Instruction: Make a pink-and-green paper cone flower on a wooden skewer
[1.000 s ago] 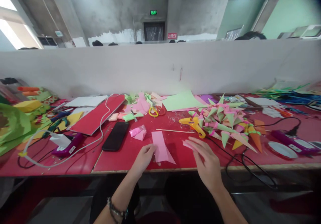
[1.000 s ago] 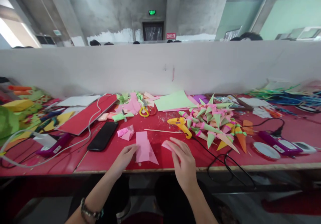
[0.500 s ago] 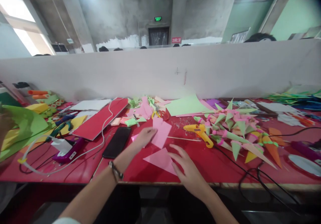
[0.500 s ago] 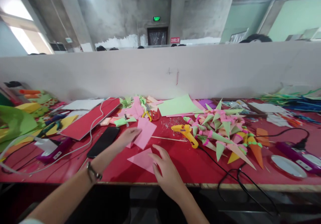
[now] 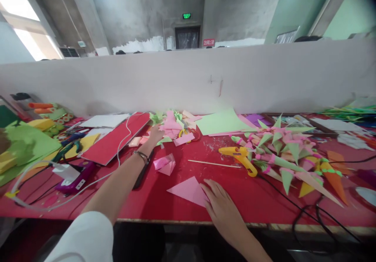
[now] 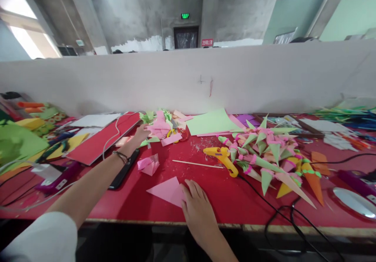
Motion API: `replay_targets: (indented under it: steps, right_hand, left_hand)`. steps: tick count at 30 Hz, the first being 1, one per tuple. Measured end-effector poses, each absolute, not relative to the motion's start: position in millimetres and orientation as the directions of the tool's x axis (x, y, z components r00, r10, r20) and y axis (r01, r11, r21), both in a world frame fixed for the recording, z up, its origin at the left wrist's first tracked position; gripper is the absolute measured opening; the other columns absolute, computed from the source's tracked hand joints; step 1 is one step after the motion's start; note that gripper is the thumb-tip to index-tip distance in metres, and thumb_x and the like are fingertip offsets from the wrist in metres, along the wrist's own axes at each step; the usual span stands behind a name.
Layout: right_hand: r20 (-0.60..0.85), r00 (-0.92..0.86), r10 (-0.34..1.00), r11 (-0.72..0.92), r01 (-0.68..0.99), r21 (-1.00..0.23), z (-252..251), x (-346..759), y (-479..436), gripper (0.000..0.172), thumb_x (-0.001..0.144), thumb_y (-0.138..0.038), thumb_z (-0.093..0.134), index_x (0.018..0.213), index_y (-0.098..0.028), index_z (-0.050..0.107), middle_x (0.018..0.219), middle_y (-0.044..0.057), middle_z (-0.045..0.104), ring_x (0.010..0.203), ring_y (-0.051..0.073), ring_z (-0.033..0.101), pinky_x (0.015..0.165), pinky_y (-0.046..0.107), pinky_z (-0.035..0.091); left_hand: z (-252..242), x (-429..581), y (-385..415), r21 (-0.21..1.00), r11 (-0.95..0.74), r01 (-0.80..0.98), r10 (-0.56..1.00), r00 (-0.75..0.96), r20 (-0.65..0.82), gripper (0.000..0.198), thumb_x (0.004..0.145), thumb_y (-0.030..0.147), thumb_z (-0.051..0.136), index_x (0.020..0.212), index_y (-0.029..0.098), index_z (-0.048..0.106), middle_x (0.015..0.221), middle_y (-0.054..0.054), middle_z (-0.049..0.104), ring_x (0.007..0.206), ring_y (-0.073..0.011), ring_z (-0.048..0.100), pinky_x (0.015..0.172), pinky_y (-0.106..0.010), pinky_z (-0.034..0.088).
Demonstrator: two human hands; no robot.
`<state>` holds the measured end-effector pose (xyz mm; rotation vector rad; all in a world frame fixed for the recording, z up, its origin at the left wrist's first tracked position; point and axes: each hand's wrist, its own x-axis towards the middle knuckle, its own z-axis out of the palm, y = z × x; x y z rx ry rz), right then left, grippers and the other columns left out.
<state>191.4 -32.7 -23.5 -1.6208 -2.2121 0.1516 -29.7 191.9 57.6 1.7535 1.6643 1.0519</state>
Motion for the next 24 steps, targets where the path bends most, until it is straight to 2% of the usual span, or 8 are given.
replay_targets:
  steps: [3,5,8,11,16,18,20,24]
  right_hand:
    - [0.216,-0.217,0.952,0.285,0.886,-0.367,-18,187,-32,0.043,0.085,-0.031,0.037,0.123,-0.014,0.049,0.126,0.012,0.05,0.117,0.026,0.044,0.096,0.043,0.038]
    - [0.198,-0.199,0.96,0.263,0.882,-0.392,-14,183,-33,0.05,0.08,-0.039,0.046,0.122,-0.011,0.049,0.126,0.015,0.049,0.117,0.029,0.043,0.096,0.045,0.038]
    - [0.202,-0.189,0.961,0.259,0.871,-0.417,-9,177,-34,0.044,0.073,-0.034,0.057,0.112,-0.013,0.056,0.122,0.015,0.051,0.114,0.031,0.044,0.094,0.045,0.037]
    - [0.239,-0.195,0.951,0.289,0.835,-0.468,-7,174,-36,0.028,0.074,-0.025,0.057,0.101,-0.017,0.06,0.114,0.011,0.054,0.105,0.026,0.048,0.09,0.041,0.04]
    - [0.322,-0.182,0.929,0.327,0.813,-0.481,-5,174,-38,0.012,0.078,-0.013,0.049,0.083,-0.017,0.059,0.094,0.008,0.055,0.088,0.021,0.051,0.078,0.035,0.043]
    - [0.356,-0.174,0.918,0.332,0.828,-0.453,-5,176,-38,0.011,0.077,-0.01,0.048,0.076,-0.017,0.057,0.087,0.006,0.055,0.082,0.02,0.05,0.075,0.034,0.043]
    - [0.38,-0.174,0.909,0.335,0.847,-0.413,-4,180,-37,0.012,0.077,-0.009,0.048,0.074,-0.017,0.056,0.084,0.005,0.056,0.08,0.019,0.049,0.073,0.034,0.042]
    - [0.381,-0.247,0.891,0.383,0.86,-0.338,-5,188,-40,0.017,0.076,-0.006,0.045,0.079,-0.018,0.058,0.091,0.005,0.06,0.084,0.019,0.052,0.076,0.034,0.041]
  left_hand:
    - [54,-23,166,0.739,-0.211,0.639,0.973,0.063,0.223,0.027,0.082,0.015,0.047,0.108,0.013,0.052,0.111,-0.009,0.053,0.097,-0.0191,0.053,0.083,-0.04,0.045]
    - [54,-15,138,0.7,-0.311,0.643,0.95,0.2,0.238,0.036,0.073,-0.003,0.04,0.1,0.014,0.059,0.106,-0.007,0.055,0.102,-0.0175,0.05,0.091,-0.038,0.04]
    - [52,-4,87,0.669,-0.438,0.601,0.891,0.388,0.235,0.048,0.066,-0.009,0.033,0.091,0.019,0.063,0.099,-0.003,0.056,0.101,-0.0128,0.049,0.096,-0.03,0.036]
    - [43,1,44,0.629,-0.565,0.534,0.794,0.56,0.237,0.048,0.068,-0.007,0.028,0.091,0.02,0.061,0.099,-0.005,0.055,0.1,-0.013,0.049,0.096,-0.031,0.036]
    - [25,-7,8,0.658,-0.533,0.532,0.815,0.532,0.229,0.036,0.079,0.004,0.032,0.105,0.019,0.053,0.106,-0.007,0.052,0.106,-0.0148,0.046,0.097,-0.032,0.036]
    - [23,-11,-2,0.66,-0.531,0.531,0.815,0.533,0.227,0.03,0.085,0.017,0.035,0.111,0.019,0.05,0.112,-0.008,0.05,0.11,-0.0158,0.045,0.098,-0.033,0.035]
    - [23,-14,-10,0.627,-0.562,0.54,0.79,0.574,0.214,0.032,0.086,0.028,0.04,0.116,0.021,0.047,0.118,-0.008,0.047,0.113,-0.0176,0.043,0.099,-0.035,0.035]
    - [16,-14,-18,0.481,-0.631,0.609,0.747,0.644,0.166,0.043,0.077,0.026,0.056,0.119,0.026,0.047,0.12,-0.006,0.05,0.11,-0.0205,0.046,0.094,-0.037,0.039]
